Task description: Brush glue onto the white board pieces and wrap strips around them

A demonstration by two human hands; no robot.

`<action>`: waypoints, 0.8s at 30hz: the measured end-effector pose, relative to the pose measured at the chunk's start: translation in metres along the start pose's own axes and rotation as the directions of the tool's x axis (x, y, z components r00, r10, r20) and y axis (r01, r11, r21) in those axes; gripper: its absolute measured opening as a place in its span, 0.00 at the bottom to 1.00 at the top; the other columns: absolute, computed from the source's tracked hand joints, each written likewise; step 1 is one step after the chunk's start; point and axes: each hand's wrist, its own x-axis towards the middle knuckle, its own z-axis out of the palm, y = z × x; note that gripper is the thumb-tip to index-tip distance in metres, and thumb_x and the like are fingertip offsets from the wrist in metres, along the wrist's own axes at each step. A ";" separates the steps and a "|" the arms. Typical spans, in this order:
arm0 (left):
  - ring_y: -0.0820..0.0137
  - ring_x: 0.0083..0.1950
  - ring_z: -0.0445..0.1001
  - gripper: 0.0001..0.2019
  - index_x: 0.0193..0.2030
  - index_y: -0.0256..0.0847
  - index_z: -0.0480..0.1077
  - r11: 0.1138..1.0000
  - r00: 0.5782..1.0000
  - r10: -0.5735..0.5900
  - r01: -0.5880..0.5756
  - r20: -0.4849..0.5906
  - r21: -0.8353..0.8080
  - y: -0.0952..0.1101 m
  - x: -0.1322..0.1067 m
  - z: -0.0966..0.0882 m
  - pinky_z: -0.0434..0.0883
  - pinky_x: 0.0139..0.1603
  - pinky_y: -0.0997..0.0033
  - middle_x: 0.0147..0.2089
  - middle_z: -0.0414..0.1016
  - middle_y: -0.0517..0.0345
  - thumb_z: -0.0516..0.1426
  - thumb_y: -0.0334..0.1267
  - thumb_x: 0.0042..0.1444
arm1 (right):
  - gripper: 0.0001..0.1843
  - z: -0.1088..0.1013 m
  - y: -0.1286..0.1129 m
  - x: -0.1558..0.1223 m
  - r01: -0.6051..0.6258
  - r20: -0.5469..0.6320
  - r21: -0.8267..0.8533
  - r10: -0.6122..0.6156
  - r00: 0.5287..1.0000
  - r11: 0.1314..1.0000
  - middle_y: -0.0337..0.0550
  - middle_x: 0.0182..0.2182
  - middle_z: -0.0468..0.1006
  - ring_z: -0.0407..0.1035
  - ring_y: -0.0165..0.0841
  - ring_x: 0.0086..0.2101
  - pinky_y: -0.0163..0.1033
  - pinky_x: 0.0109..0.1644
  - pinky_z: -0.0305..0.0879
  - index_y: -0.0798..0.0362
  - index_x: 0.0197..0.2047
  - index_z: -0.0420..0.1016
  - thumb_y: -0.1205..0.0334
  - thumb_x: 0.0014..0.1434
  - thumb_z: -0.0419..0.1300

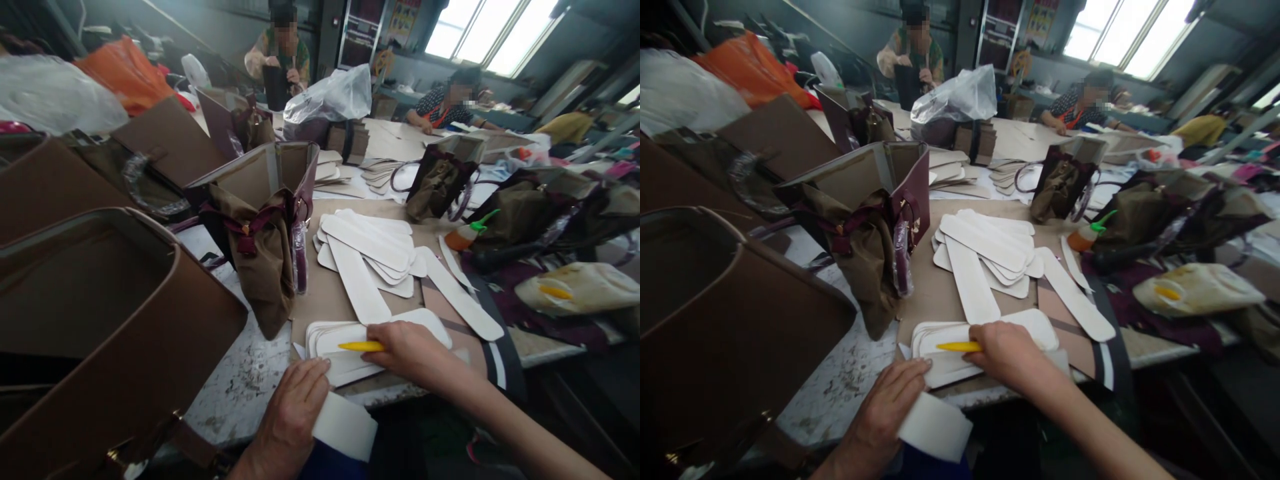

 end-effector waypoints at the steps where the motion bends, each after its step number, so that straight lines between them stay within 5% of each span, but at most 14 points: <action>1: 0.66 0.45 0.68 0.11 0.38 0.32 0.67 1.000 1.000 -0.001 0.001 -0.024 -0.003 0.000 -0.002 0.002 0.67 0.46 0.66 0.41 0.73 0.48 0.44 0.26 0.58 | 0.07 -0.002 0.011 -0.006 -0.017 -0.008 0.027 0.017 1.000 0.999 0.42 0.25 0.73 0.66 0.36 0.28 0.34 0.29 0.51 0.52 0.29 0.71 0.57 0.50 0.57; 9: 0.64 0.52 0.64 0.11 0.43 0.33 0.65 0.998 0.998 0.062 -0.063 -0.013 -0.014 -0.011 -0.017 0.012 0.66 0.50 0.65 0.47 0.70 0.45 0.45 0.26 0.57 | 0.17 0.000 0.086 -0.035 -0.116 -0.049 0.337 0.141 0.989 0.934 0.37 0.23 0.70 0.63 0.30 0.26 0.32 0.28 0.56 0.55 0.28 0.69 0.49 0.51 0.52; 14: 0.63 0.53 0.64 0.11 0.45 0.32 0.64 0.992 0.991 0.125 -0.124 0.052 -0.017 -0.017 -0.019 0.010 0.67 0.50 0.64 0.47 0.69 0.43 0.47 0.24 0.55 | 0.17 0.004 0.096 -0.030 -0.197 -0.108 0.384 0.256 0.961 0.902 0.38 0.24 0.71 0.64 0.31 0.26 0.31 0.27 0.56 0.55 0.30 0.71 0.49 0.51 0.53; 24: 0.61 0.53 0.64 0.11 0.45 0.32 0.64 0.984 0.976 0.179 -0.180 0.127 -0.003 -0.021 -0.020 0.006 0.66 0.49 0.62 0.47 0.69 0.41 0.45 0.28 0.59 | 0.14 0.008 0.093 -0.023 -0.407 -0.218 0.209 0.448 0.867 0.889 0.43 0.30 0.74 0.67 0.38 0.33 0.35 0.31 0.54 0.50 0.31 0.72 0.49 0.48 0.57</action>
